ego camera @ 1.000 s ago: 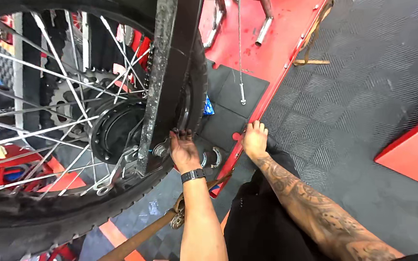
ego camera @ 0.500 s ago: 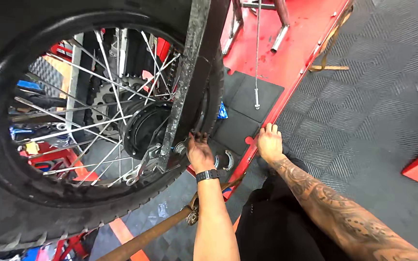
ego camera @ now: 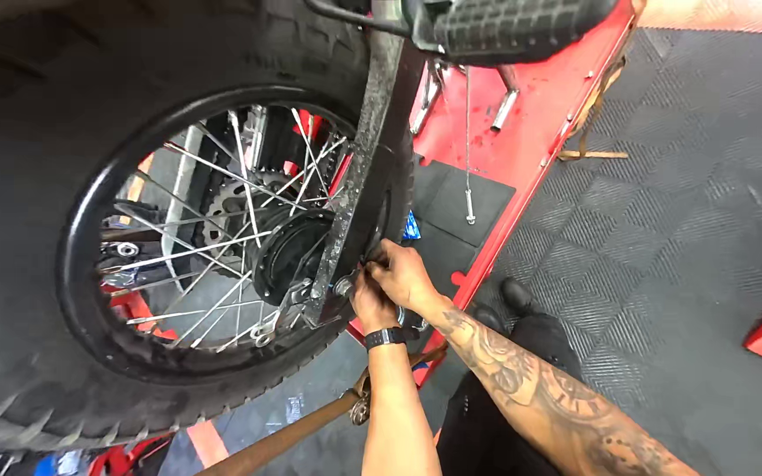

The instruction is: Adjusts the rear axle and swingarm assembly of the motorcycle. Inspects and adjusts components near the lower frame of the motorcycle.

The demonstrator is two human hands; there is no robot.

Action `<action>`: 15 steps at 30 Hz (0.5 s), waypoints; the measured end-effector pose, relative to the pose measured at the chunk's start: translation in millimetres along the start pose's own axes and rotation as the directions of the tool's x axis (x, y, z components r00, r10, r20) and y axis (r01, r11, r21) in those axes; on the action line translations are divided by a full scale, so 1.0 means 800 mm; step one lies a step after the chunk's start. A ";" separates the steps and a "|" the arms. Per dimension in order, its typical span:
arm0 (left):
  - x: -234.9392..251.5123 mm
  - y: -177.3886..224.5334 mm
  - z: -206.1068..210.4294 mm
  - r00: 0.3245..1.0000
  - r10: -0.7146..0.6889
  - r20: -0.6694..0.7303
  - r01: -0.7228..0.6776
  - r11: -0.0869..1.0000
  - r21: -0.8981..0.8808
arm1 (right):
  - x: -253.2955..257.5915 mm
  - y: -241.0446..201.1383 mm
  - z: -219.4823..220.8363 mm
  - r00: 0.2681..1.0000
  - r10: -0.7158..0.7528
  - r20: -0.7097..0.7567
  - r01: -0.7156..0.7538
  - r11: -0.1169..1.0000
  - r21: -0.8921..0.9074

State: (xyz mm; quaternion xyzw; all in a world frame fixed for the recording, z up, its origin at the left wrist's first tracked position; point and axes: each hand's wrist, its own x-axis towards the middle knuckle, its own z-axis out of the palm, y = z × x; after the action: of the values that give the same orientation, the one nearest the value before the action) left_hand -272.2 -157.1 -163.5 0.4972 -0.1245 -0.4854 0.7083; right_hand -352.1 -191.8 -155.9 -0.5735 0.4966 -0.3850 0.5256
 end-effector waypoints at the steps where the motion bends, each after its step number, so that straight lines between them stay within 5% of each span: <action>1: 0.001 0.000 0.001 1.000 0.004 -0.020 -0.004 1.000 0.005 | 0.002 0.000 -0.002 1.000 -0.025 0.003 0.025 1.000 -0.012; 9: -0.009 0.004 0.005 0.993 -0.014 -0.119 0.014 1.000 -0.006 | -0.023 -0.022 0.001 0.967 -0.199 -0.159 0.175 0.973 -0.151; 15: -0.016 0.011 0.020 0.983 0.104 -0.150 -0.058 0.959 0.279 | -0.006 -0.013 0.019 0.949 -0.267 -0.170 0.213 0.935 -0.284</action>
State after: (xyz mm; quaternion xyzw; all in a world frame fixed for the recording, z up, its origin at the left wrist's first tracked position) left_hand -284.2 -155.6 -145.0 0.6226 -0.1520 -0.3918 0.6601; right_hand -337.0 -184.3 -147.7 -0.6515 0.5206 -0.4347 0.3399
